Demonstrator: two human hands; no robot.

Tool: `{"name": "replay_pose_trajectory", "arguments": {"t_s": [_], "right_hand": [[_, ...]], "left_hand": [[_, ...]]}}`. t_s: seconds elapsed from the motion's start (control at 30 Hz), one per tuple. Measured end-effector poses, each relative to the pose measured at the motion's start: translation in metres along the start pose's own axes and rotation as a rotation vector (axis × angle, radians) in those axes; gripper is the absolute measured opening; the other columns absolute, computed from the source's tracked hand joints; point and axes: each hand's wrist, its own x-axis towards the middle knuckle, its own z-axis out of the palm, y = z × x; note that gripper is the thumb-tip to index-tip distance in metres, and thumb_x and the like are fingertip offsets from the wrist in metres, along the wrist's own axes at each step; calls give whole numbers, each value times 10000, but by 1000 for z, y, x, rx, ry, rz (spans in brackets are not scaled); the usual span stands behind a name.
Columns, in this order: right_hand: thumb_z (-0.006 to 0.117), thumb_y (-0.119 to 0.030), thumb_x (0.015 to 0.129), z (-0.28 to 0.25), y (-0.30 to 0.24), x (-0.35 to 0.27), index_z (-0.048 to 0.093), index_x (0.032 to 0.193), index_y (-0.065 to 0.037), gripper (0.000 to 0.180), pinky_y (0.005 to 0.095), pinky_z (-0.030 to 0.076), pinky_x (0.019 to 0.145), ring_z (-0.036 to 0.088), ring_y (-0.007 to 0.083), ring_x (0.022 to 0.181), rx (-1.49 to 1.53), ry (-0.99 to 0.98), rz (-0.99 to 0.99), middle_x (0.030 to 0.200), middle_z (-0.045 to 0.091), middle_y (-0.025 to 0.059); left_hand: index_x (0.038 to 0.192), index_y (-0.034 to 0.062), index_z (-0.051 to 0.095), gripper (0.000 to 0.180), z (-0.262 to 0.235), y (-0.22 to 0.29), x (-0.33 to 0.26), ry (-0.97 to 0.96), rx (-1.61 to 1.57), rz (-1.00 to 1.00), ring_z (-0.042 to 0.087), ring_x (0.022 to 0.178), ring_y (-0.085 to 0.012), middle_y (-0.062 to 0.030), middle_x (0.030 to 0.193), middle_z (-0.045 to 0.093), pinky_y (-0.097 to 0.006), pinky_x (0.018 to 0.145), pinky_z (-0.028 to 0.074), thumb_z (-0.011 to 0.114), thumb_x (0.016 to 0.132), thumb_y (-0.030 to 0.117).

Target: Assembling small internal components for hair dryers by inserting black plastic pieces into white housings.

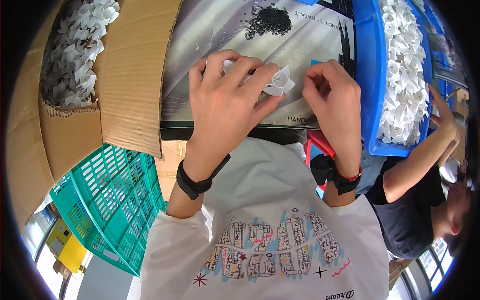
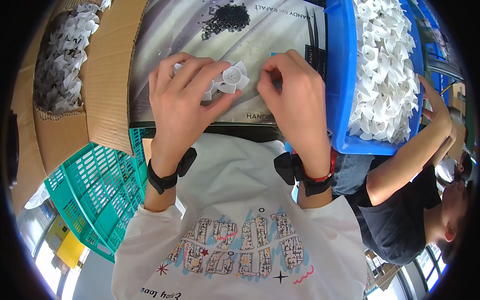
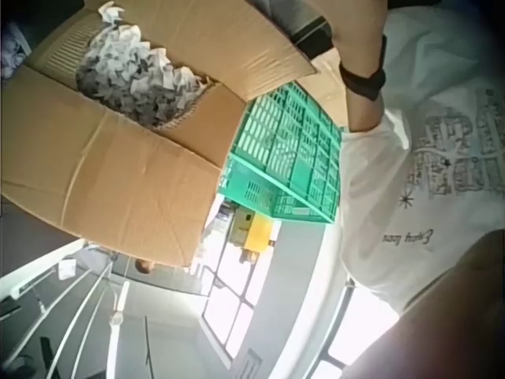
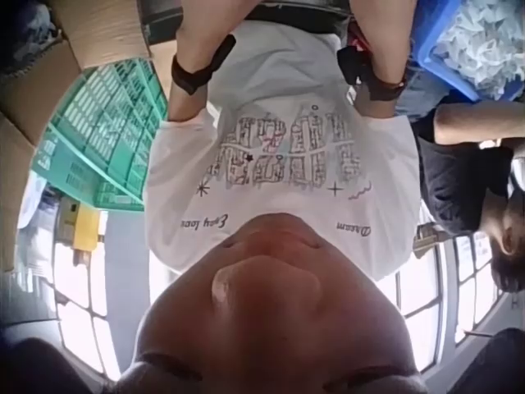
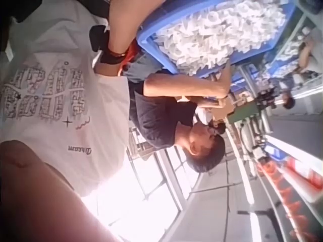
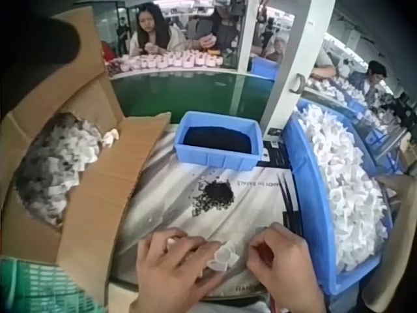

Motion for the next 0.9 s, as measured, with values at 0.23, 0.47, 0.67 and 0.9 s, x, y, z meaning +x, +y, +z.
{"name": "replay_pose_trajectory", "arguments": {"t_s": [0.23, 0.47, 0.67, 0.9], "right_hand": [[640, 10, 820, 3, 2, 1, 620, 900, 34, 86, 278, 465, 596, 569, 144, 628, 19, 78, 23, 779, 611, 74], [656, 14, 813, 3, 4, -1, 630, 916, 22, 107, 284, 473, 597, 593, 168, 628, -26, 131, 52, 781, 602, 97], [647, 10, 827, 0, 1, 2, 611, 890, 30, 75, 286, 470, 593, 582, 165, 624, -190, 7, -15, 782, 610, 97], [625, 27, 834, 15, -15, 0, 610, 883, 19, 52, 194, 411, 548, 515, 30, 674, 378, -124, 65, 755, 586, 5]], "left_hand": [[981, 201, 705, 404, 4, -2, -3, 20, -10, -7, 550, 981, -198, 74, 950, 645, -389, 843, 401, 840, 604, 253], [987, 213, 705, 414, 6, -1, -5, 43, -23, -15, 540, 984, -193, 79, 934, 623, -423, 877, 400, 833, 597, 262], [986, 212, 705, 419, 6, -3, -6, 45, -26, -19, 540, 987, -194, 77, 934, 622, -420, 883, 396, 836, 591, 264], [983, 202, 696, 431, 4, -2, -6, 36, -22, -10, 538, 994, -197, 76, 944, 625, -421, 885, 396, 840, 582, 268]]}}
